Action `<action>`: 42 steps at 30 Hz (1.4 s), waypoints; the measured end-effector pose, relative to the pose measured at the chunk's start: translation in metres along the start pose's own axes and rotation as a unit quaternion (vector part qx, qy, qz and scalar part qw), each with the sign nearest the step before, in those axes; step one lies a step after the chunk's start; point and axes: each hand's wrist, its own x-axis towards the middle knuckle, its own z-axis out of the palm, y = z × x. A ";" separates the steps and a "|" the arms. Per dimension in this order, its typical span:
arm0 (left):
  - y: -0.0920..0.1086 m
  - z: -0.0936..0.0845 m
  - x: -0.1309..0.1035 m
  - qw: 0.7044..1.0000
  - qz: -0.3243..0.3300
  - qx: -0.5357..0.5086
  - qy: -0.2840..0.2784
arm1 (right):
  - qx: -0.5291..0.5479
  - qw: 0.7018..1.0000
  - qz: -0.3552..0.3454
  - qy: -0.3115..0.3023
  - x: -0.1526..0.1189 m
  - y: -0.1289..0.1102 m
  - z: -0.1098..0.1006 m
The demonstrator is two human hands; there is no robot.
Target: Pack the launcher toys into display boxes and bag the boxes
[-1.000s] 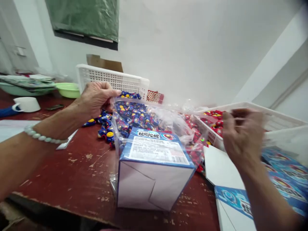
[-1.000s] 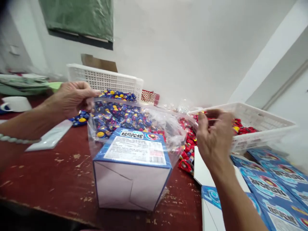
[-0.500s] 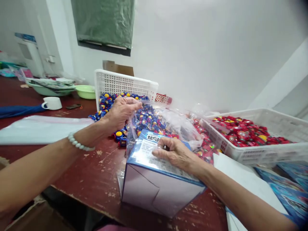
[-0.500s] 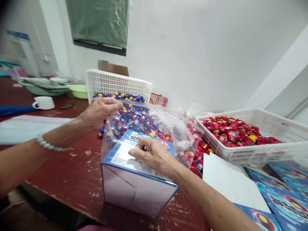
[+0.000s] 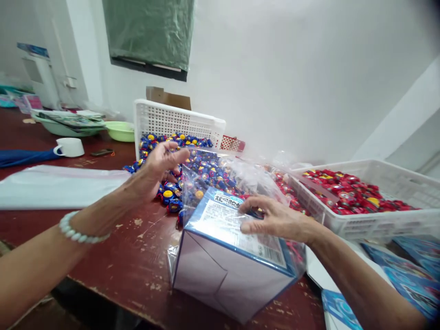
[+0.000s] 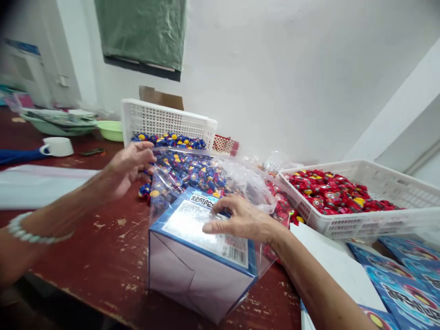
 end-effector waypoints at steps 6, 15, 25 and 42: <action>-0.026 0.023 0.001 0.993 -0.068 0.050 -0.082 | 0.138 0.990 -0.017 -0.039 0.009 0.017 0.008; -0.042 0.023 0.020 0.996 -0.048 -0.074 -0.017 | -0.466 0.838 0.211 0.189 0.016 0.023 0.006; -0.040 0.020 0.016 0.991 -0.055 -0.122 -0.017 | -0.305 0.916 -0.212 0.150 -0.044 -0.045 0.068; -0.036 0.030 0.012 0.996 0.028 -0.050 -0.073 | -0.179 0.894 -0.278 0.301 0.043 -0.057 0.034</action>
